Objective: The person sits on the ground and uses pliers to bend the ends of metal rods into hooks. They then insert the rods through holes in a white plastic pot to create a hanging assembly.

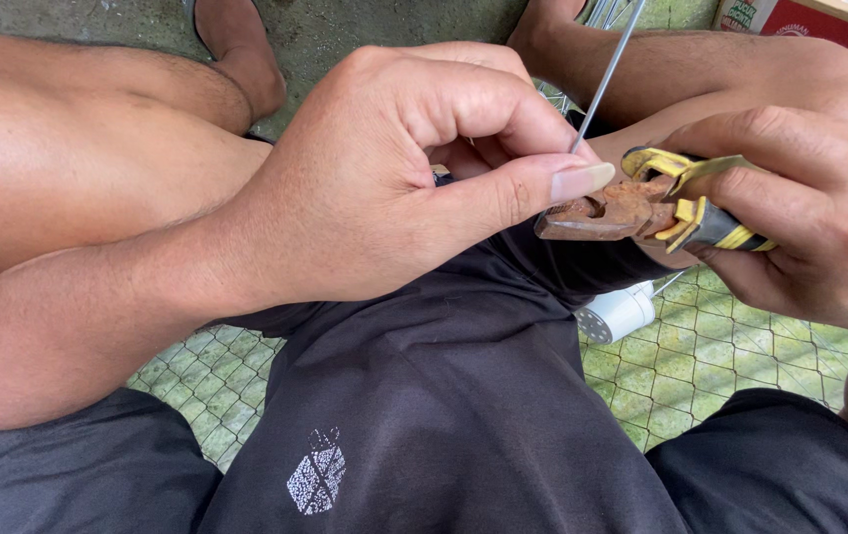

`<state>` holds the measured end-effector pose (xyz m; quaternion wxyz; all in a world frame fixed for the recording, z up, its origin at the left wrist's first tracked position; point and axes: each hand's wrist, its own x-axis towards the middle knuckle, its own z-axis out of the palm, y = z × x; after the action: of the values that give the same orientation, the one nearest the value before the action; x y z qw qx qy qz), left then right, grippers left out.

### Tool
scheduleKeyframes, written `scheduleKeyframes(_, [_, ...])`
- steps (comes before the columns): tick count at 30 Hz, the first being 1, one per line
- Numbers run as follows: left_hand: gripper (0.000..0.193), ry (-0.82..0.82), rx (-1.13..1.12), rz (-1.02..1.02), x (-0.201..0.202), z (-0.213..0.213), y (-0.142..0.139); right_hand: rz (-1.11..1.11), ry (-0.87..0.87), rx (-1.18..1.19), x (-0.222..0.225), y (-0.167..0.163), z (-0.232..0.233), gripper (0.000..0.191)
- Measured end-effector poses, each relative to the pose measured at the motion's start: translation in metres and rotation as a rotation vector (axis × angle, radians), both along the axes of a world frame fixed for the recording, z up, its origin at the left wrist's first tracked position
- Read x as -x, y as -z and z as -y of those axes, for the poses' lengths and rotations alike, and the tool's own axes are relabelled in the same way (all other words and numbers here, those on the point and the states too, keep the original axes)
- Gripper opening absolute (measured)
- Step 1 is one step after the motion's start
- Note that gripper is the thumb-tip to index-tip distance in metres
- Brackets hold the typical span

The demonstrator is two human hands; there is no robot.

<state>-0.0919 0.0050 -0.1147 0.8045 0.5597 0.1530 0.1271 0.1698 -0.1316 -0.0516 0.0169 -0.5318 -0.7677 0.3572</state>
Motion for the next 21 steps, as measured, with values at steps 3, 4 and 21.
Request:
scheduleKeyframes(3, [0.011, -0.005, -0.001, 0.004, -0.0024, 0.0001, 0.0001, -0.003, 0.003, -0.021, -0.0021, -0.0014, 0.0001, 0.035])
scheduleKeyframes(4, [0.011, -0.005, 0.007, 0.005, -0.0029, 0.0005, -0.0007, -0.003, 0.005, -0.029, -0.0027, -0.0019, 0.0002, 0.034])
scheduleKeyframes(21, [0.013, -0.012, 0.086, -0.003, -0.0026, 0.0026, 0.0024, 0.065, -0.02, -0.015, -0.009, 0.0019, 0.0034, 0.031])
